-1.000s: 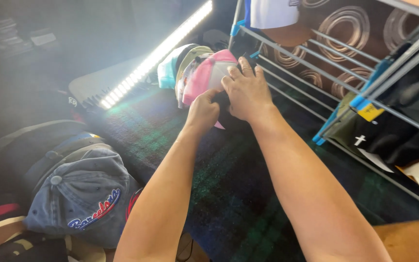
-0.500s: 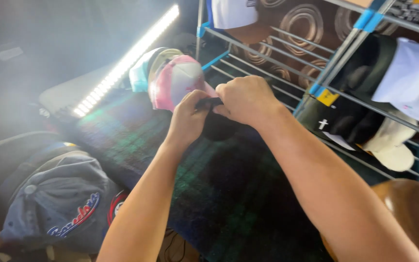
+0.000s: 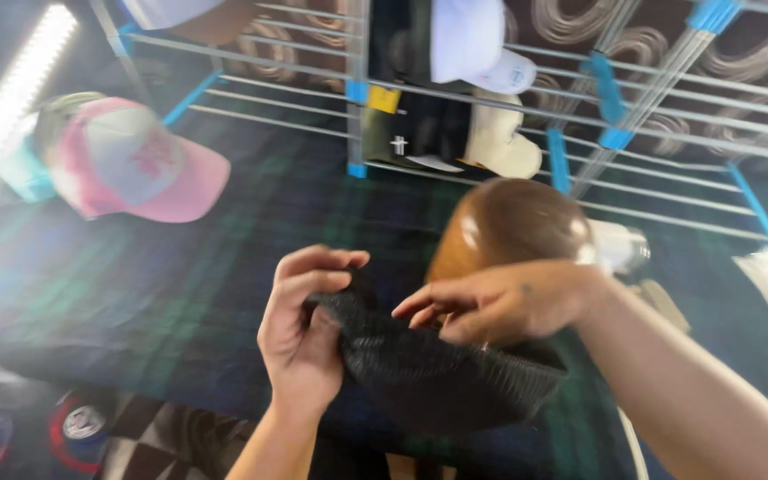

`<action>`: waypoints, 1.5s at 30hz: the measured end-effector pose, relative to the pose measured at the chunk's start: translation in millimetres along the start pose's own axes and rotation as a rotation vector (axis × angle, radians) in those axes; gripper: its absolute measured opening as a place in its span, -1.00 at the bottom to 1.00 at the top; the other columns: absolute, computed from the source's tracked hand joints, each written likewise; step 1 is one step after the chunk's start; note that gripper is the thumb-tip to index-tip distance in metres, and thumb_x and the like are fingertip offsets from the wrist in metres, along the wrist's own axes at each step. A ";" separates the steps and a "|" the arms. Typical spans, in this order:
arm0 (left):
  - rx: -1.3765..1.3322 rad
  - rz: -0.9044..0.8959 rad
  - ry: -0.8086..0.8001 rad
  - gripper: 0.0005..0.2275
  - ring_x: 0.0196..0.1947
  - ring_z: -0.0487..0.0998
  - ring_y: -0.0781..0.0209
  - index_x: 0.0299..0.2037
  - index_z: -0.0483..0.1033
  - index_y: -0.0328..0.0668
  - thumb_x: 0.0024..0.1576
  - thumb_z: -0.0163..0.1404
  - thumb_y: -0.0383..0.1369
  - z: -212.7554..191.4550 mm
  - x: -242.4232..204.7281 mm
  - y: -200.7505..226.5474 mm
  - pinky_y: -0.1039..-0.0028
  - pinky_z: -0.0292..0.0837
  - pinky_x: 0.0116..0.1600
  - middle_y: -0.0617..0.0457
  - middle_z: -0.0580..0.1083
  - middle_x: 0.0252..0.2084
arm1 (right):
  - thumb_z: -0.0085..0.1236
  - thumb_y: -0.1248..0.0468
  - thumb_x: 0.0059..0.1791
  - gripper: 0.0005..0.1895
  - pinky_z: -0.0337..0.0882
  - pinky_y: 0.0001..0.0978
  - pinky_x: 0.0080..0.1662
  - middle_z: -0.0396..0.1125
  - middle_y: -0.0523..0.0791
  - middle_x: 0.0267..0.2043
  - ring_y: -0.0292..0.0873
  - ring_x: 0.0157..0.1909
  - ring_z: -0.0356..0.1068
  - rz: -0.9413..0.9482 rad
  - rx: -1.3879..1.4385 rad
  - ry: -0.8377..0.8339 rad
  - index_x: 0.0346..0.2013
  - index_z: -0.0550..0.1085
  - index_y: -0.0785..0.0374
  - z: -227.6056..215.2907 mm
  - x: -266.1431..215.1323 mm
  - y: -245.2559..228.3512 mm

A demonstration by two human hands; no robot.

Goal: Brushing a black mesh cap with a wooden brush while applying heat from a hairdryer to clean or reshape it.

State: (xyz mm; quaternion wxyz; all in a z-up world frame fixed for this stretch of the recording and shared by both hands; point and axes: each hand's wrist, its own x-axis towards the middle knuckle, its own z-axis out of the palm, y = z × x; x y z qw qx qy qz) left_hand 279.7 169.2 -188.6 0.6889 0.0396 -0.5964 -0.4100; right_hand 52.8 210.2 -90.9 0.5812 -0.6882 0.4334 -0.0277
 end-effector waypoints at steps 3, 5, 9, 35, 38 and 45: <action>-0.014 -0.025 0.099 -0.75 0.03 0.64 -0.14 -0.09 0.47 -0.18 0.36 -0.06 -0.15 43.2 -38.7 -2.5 0.25 0.57 0.18 -0.09 0.42 0.02 | -0.02 -0.06 -0.08 -0.04 0.17 -0.21 0.26 0.22 -0.07 0.21 -0.11 0.23 0.23 0.000 0.127 0.078 0.56 -0.04 0.14 43.8 -44.0 53.1; 0.014 -0.004 0.060 -0.76 0.06 0.62 -0.16 -0.07 0.46 -0.18 0.39 -0.11 -0.18 59.8 -57.3 -4.6 0.17 0.57 0.23 -0.13 0.39 0.05 | 0.06 0.04 -0.06 -0.21 0.25 -0.30 0.12 0.30 -0.12 0.04 -0.18 0.08 0.29 0.074 0.107 0.204 0.47 0.15 0.08 62.0 -64.5 57.3; 0.037 0.024 -0.171 -0.78 0.22 0.57 -0.31 -0.03 0.49 -0.18 0.40 -0.15 -0.24 61.2 -65.6 -4.1 0.11 0.59 0.28 -0.28 0.32 0.24 | 0.27 0.11 -0.07 -0.48 0.40 -0.38 0.12 0.44 -0.18 0.12 -0.28 0.10 0.40 0.040 0.048 0.641 0.20 0.48 0.02 80.7 -99.0 90.1; -0.744 -0.824 -0.143 -0.83 -0.33 0.69 0.00 -0.02 0.49 -0.39 0.21 0.07 -0.54 105.5 72.1 -113.1 0.37 0.69 -0.25 -0.21 0.56 -0.28 | 0.12 0.46 0.04 -0.54 0.66 -0.35 -0.18 0.48 0.06 -0.10 -0.17 -0.16 0.57 -0.650 0.521 1.358 0.25 0.35 0.37 -38.5 -118.8 148.2; -0.763 -0.840 -0.096 -0.84 -0.37 0.69 0.00 -0.05 0.48 -0.43 0.20 0.08 -0.54 115.2 80.0 -130.5 0.38 0.70 -0.29 -0.20 0.55 -0.32 | 0.15 0.43 0.05 -0.57 0.66 -0.39 -0.14 0.49 0.04 -0.12 -0.22 -0.15 0.57 -0.614 0.526 1.434 0.22 0.39 0.35 -72.8 -119.9 166.4; -0.062 -0.864 -0.110 -0.84 -0.49 0.60 0.29 -0.01 0.50 -0.29 0.24 0.06 -0.45 118.3 98.8 -175.0 0.54 0.62 -0.41 0.02 0.50 -0.42 | 0.44 0.19 -0.06 -0.68 0.55 -0.56 -0.14 0.51 -0.15 -0.28 -0.38 -0.25 0.55 -0.157 0.397 1.630 -0.05 0.57 0.11 -121.2 -101.9 197.6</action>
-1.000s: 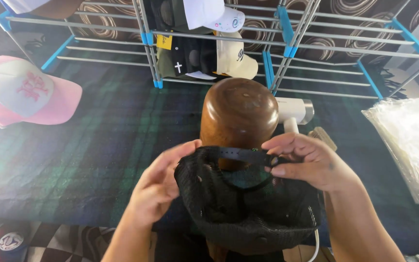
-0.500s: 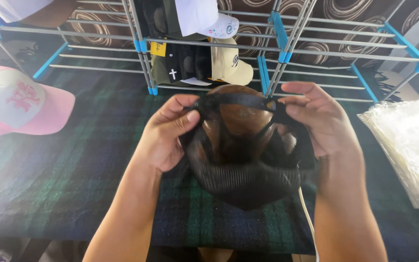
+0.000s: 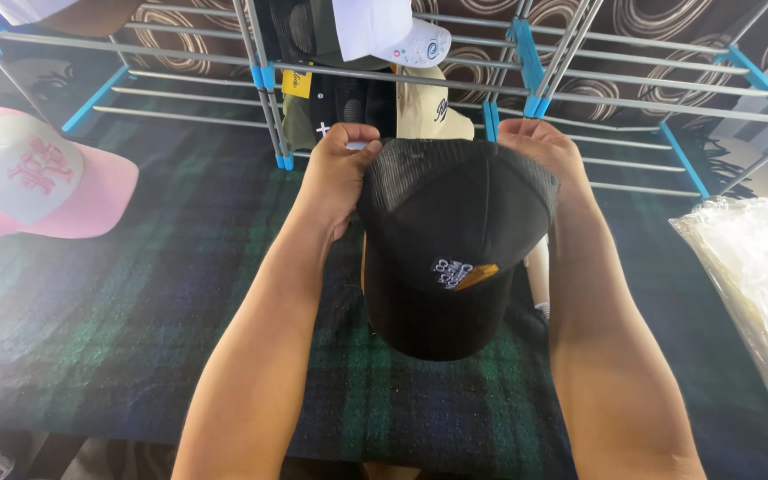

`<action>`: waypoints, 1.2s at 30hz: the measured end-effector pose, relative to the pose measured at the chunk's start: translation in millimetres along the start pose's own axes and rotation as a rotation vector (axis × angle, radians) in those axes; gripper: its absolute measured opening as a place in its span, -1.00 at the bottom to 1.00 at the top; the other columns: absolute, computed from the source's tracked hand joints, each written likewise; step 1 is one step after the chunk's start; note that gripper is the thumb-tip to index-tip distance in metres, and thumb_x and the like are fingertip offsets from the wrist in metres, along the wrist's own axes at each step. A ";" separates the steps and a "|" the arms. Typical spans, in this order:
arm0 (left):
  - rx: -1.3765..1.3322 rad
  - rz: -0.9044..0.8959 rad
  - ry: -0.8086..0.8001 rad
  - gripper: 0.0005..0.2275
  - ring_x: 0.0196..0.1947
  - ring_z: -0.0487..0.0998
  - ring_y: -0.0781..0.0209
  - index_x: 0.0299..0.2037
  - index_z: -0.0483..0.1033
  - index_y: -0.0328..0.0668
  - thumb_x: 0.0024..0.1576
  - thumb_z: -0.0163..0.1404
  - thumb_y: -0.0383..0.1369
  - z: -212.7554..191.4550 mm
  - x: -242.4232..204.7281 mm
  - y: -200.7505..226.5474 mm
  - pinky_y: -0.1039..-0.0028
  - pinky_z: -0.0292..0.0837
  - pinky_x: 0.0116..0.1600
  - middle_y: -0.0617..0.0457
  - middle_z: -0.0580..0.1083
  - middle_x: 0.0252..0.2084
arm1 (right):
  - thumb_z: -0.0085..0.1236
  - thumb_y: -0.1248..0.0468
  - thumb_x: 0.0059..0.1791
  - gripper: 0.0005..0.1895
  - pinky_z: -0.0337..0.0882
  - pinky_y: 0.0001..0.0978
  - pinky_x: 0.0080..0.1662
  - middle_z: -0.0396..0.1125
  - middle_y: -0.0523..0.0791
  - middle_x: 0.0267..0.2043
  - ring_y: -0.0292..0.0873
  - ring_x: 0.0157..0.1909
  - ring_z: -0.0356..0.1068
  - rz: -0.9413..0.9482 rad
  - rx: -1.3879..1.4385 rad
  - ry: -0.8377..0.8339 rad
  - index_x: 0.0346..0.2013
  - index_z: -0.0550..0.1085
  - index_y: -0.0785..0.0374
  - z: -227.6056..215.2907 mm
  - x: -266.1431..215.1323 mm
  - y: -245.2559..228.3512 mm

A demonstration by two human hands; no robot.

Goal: Brushing a black mesh cap with a wooden brush while applying heat from a hairdryer to clean or reshape it.

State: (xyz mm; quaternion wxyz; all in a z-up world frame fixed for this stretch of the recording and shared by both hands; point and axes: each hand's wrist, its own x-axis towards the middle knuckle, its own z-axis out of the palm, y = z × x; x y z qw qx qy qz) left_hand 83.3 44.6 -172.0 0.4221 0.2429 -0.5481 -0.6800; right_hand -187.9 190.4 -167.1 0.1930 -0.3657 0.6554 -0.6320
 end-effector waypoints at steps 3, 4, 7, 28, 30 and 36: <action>0.118 -0.034 0.063 -0.89 -0.51 0.57 0.29 -0.07 0.56 -0.20 0.27 0.02 -0.42 6.7 -14.4 3.7 0.57 0.56 -0.42 -0.02 0.51 -0.44 | 0.15 0.18 0.07 -0.80 0.44 -0.40 0.00 0.52 -0.09 -0.20 -0.18 -0.11 0.54 0.123 -0.024 0.034 -0.02 0.57 0.07 21.4 -8.7 8.2; 0.120 -0.036 0.062 -0.89 -0.51 0.57 0.29 -0.07 0.56 -0.20 0.27 0.02 -0.42 2.3 -9.2 -11.4 0.57 0.56 -0.42 -0.02 0.51 -0.44 | 0.15 0.18 0.07 -0.80 0.44 -0.40 0.00 0.52 -0.09 -0.20 -0.18 -0.11 0.54 0.126 -0.023 0.035 -0.02 0.57 0.07 21.3 -7.7 19.4; 0.280 -0.038 0.049 -0.83 -0.35 0.58 0.18 -0.03 0.58 -0.24 0.25 -0.04 -0.48 -6.4 -5.9 -52.7 0.45 0.55 -0.26 -0.07 0.54 -0.31 | 0.01 0.18 0.11 -0.75 0.45 -0.38 0.03 0.48 0.01 -0.19 -0.16 -0.08 0.48 0.189 0.073 0.008 -0.07 0.56 0.23 20.3 -7.4 49.2; 0.370 0.060 -0.117 -0.49 0.44 0.25 -0.16 0.32 0.44 0.22 0.26 -0.18 0.17 16.0 -61.1 -6.9 0.07 0.08 0.49 -0.17 0.41 0.34 | -0.24 -0.08 0.17 -0.42 0.44 -0.23 0.23 0.40 0.09 0.17 -0.10 0.08 0.48 -0.168 0.285 -0.118 0.37 0.32 0.20 47.2 -110.7 19.4; 0.428 -0.066 -0.118 -0.36 0.43 0.30 -0.05 0.32 0.43 0.21 0.17 -0.25 0.31 15.4 -63.7 0.8 0.10 0.08 0.49 -0.08 0.43 0.34 | -0.04 -0.15 0.10 -0.46 0.56 -0.33 -0.03 0.48 0.05 -0.10 -0.12 -0.17 0.56 0.029 0.244 0.010 0.22 0.49 0.07 47.4 -109.7 15.5; 0.015 -0.251 -0.077 -0.29 0.11 0.59 -0.05 0.27 0.49 -0.12 0.09 -0.14 0.24 26.5 -78.5 10.4 0.19 0.41 0.37 -0.15 0.58 0.03 | 0.11 -0.12 0.04 -0.51 0.48 -0.37 -0.53 0.45 0.09 -0.52 -0.05 -0.57 0.52 0.196 0.501 -0.037 -0.16 0.59 0.29 48.4 -110.7 0.2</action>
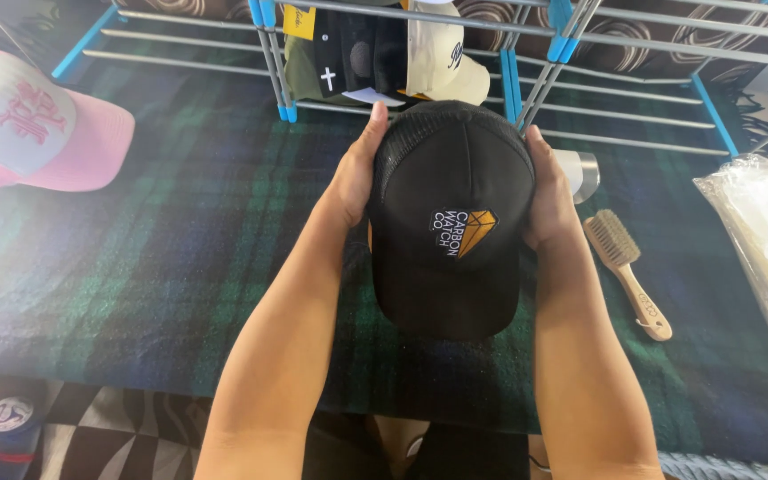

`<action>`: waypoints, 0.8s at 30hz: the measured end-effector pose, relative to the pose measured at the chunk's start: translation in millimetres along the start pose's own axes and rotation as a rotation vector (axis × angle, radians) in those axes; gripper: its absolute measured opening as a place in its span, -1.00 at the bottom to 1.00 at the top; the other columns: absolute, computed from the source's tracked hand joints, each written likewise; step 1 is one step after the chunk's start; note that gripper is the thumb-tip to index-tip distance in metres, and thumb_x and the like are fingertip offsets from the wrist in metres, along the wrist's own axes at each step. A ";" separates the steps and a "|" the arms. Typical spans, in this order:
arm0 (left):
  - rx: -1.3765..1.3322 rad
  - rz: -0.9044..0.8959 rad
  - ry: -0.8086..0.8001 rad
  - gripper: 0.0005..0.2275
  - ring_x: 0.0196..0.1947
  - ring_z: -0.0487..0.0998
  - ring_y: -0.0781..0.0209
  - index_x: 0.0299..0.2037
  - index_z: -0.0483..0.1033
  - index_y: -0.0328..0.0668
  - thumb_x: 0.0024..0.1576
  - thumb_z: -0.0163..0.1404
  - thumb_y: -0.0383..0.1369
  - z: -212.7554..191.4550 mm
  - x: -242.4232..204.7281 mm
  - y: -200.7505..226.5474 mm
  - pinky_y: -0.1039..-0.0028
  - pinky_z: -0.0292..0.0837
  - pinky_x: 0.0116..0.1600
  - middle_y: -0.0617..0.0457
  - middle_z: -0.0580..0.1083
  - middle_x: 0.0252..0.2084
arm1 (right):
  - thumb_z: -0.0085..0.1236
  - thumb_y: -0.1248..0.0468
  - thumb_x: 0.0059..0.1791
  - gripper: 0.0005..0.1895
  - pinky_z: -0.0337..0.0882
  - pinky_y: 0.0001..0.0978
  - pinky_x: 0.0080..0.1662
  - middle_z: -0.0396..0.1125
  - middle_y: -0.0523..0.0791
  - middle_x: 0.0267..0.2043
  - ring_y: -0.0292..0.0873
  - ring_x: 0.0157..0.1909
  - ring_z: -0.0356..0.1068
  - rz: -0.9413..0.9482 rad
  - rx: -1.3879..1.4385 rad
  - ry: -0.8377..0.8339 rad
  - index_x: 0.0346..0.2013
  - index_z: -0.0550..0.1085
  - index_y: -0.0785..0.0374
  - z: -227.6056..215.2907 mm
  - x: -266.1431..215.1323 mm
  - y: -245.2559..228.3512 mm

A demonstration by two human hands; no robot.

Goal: Brushing a black mesh cap with a wooden brush while applying heat from a hairdryer to clean or reshape it.

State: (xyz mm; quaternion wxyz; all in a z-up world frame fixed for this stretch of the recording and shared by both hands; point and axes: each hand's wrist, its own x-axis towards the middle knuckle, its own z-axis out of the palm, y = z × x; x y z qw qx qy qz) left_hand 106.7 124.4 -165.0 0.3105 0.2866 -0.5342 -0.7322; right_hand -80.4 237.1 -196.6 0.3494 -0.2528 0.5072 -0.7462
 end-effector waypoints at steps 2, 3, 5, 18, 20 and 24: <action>0.070 0.005 -0.001 -0.25 0.20 0.51 -0.10 0.30 0.45 -0.14 0.09 -0.16 0.27 -8.4 5.5 -4.7 0.12 0.30 0.42 -0.21 0.54 0.11 | 0.14 -0.12 0.01 -0.51 0.47 -0.34 -0.56 0.46 0.08 -0.53 -0.05 -0.58 0.51 0.024 0.022 0.025 -0.24 0.59 0.29 4.6 0.2 -2.4; 0.137 0.004 0.002 -0.21 0.29 0.44 -0.16 0.32 0.41 -0.15 0.08 -0.19 0.31 -13.0 8.1 -9.1 0.05 0.19 0.47 -0.28 0.50 0.18 | 0.17 -0.13 -0.02 -0.51 0.46 -0.30 -0.58 0.46 0.07 -0.54 -0.05 -0.59 0.51 0.055 0.041 0.052 -0.31 0.58 0.28 6.3 -0.2 -2.3; 0.199 -0.003 -0.005 -0.20 0.35 0.37 -0.18 0.35 0.38 -0.14 0.09 -0.28 0.32 -16.2 3.2 -11.5 0.06 0.17 0.48 -0.30 0.46 0.24 | 0.15 -0.16 -0.01 -0.49 0.54 -0.27 -0.37 0.50 0.07 -0.35 -0.04 -0.38 0.56 0.009 -0.025 0.098 -0.15 0.56 0.24 0.6 -6.5 9.7; 0.021 0.041 0.035 -0.32 0.10 0.54 -0.07 0.25 0.51 -0.13 0.19 -0.16 0.27 -46.6 45.7 -85.9 0.18 0.45 0.24 -0.24 0.55 0.05 | -0.08 -0.06 0.14 -0.46 -0.16 -0.20 0.55 0.14 -0.05 0.48 -0.11 0.54 0.03 -0.274 -0.214 0.224 0.36 0.33 0.09 -11.1 -20.5 50.4; -0.064 0.065 0.038 -0.37 -0.03 0.57 -0.05 0.18 0.55 -0.17 0.20 -0.10 0.22 -55.0 72.2 -110.7 0.22 0.53 0.10 -0.22 0.54 -0.08 | -0.13 -0.03 0.16 -0.45 -0.17 -0.17 0.55 0.09 0.00 0.50 -0.06 0.56 -0.02 -0.289 -0.230 0.218 0.38 0.30 0.15 -13.7 -20.0 49.3; -0.056 0.098 0.031 -0.30 0.07 0.55 -0.08 0.21 0.53 -0.18 0.19 -0.17 0.28 -47.5 47.1 -104.8 0.16 0.50 0.18 -0.27 0.54 0.04 | -0.22 0.01 0.20 -0.44 -0.16 -0.16 0.54 0.02 0.08 0.52 0.00 0.58 -0.09 -0.313 -0.285 0.202 0.40 0.26 0.26 -3.9 -28.2 48.7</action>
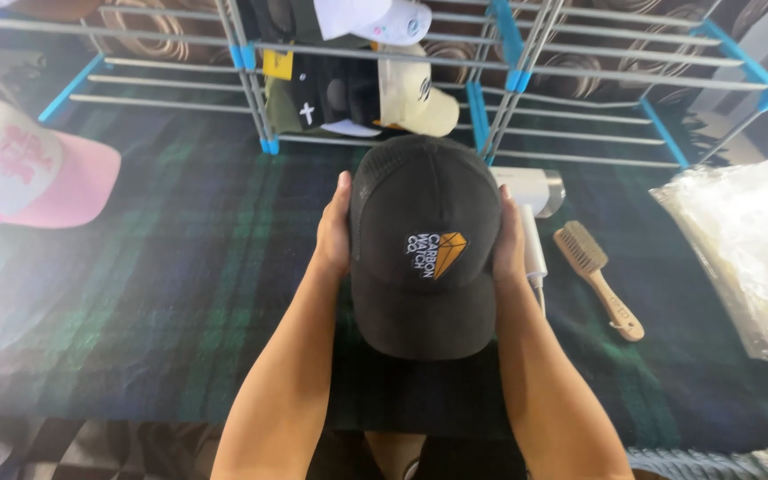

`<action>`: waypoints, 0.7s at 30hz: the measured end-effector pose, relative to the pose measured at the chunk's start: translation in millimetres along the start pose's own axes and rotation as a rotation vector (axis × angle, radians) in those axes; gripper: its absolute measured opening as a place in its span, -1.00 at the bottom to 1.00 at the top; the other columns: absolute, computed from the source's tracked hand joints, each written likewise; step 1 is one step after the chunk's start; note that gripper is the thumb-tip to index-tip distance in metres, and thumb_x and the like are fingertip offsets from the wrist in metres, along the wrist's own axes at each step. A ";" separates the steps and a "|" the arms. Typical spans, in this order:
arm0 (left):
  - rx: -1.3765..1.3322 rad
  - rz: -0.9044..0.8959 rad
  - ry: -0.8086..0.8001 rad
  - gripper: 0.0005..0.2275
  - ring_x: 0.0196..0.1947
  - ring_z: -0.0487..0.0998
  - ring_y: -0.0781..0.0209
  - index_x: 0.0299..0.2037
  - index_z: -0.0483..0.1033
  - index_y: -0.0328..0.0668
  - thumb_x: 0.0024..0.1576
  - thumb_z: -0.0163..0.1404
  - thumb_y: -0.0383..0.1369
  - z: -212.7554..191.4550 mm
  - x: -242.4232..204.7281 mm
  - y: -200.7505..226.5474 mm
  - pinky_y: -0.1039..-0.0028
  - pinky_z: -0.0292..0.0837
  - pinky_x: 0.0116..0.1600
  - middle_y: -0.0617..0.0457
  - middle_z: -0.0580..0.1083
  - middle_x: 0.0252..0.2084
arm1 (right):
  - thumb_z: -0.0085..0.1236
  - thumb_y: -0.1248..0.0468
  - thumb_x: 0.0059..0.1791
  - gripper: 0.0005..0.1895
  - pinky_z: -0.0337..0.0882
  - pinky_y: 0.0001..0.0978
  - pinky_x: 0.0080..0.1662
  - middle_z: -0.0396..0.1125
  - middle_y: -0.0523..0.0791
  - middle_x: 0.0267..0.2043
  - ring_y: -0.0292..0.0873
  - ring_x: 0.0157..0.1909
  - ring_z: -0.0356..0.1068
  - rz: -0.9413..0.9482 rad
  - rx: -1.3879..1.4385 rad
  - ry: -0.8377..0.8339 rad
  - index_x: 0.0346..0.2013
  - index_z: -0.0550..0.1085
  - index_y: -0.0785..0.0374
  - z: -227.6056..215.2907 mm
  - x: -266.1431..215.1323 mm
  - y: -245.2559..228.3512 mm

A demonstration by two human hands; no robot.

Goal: Brushing a black mesh cap with a wooden brush while applying heat from a hairdryer to clean or reshape it.

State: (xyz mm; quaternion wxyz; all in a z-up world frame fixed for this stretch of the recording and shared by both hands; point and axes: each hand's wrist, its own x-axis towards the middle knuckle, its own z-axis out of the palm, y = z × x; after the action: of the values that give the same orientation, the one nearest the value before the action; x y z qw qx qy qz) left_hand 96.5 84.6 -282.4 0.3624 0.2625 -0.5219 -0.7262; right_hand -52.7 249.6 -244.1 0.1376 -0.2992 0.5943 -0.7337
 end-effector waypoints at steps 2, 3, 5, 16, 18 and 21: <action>-0.025 0.012 0.007 -0.37 0.02 0.54 -0.01 0.17 0.55 -0.16 0.20 -0.13 0.23 2.9 -4.4 0.3 0.21 0.52 0.14 -0.21 0.54 -0.03 | -0.16 0.01 0.19 -0.47 -0.17 -0.18 0.55 0.07 0.05 0.50 -0.05 0.56 -0.04 0.006 0.015 -0.005 0.38 0.30 0.22 -5.2 8.0 13.1; -0.054 0.036 -0.001 -0.43 -0.03 0.53 0.06 0.13 0.57 -0.14 0.22 -0.09 0.19 4.3 -6.1 0.1 0.25 0.55 0.10 -0.15 0.54 -0.10 | -0.09 0.01 0.18 -0.49 -0.18 -0.21 0.55 0.12 0.02 0.48 -0.10 0.54 0.01 -0.007 0.029 -0.002 0.35 0.34 0.17 -7.6 11.8 20.1; -0.060 0.055 0.005 -0.44 -0.07 0.52 0.07 0.10 0.59 -0.13 0.21 -0.07 0.19 5.5 -13.3 8.8 0.24 0.53 0.10 -0.12 0.54 -0.14 | -0.10 -0.02 0.18 -0.47 -0.21 -0.21 0.56 0.10 -0.01 0.49 -0.13 0.55 -0.01 -0.007 0.040 -0.006 0.38 0.31 0.15 -16.1 24.0 49.4; 0.034 0.298 0.062 -0.55 -0.06 0.52 0.23 -0.05 0.67 -0.02 0.31 -0.16 0.09 0.7 18.4 -27.9 0.37 0.42 0.19 0.05 0.58 -0.18 | -0.16 0.08 0.26 -0.49 -0.20 -0.16 0.56 0.01 0.07 0.52 -0.04 0.57 -0.08 -0.184 0.076 -0.026 0.43 0.22 0.30 -42.1 53.2 89.7; 0.220 0.162 0.161 -0.37 0.20 0.52 -0.04 0.10 0.61 -0.15 0.24 -0.22 0.23 3.5 18.5 -21.5 0.21 0.34 0.35 -0.14 0.60 0.06 | -0.15 0.07 0.17 -0.70 0.00 -0.27 0.30 0.10 -0.08 0.15 -0.18 0.23 0.04 -0.116 0.191 -0.075 0.09 0.26 0.17 -28.4 36.9 57.7; 0.231 -0.142 0.213 -0.49 -0.21 0.55 0.24 -0.21 0.63 -0.13 0.08 -0.21 0.11 21.2 -19.1 42.9 0.41 0.43 -0.01 0.10 0.58 -0.26 | -0.14 0.06 0.04 -0.80 0.29 -0.43 -0.11 0.22 -0.29 -0.40 -0.39 -0.28 0.21 -0.002 0.362 -0.143 -0.43 0.31 -0.01 -3.7 13.6 7.2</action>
State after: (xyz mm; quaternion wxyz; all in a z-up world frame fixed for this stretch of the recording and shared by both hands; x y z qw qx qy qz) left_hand 102.7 103.7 -234.9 0.3308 0.4141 -0.5405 -0.6534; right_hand -66.7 243.0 -247.7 0.2302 -0.3213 0.4409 -0.8058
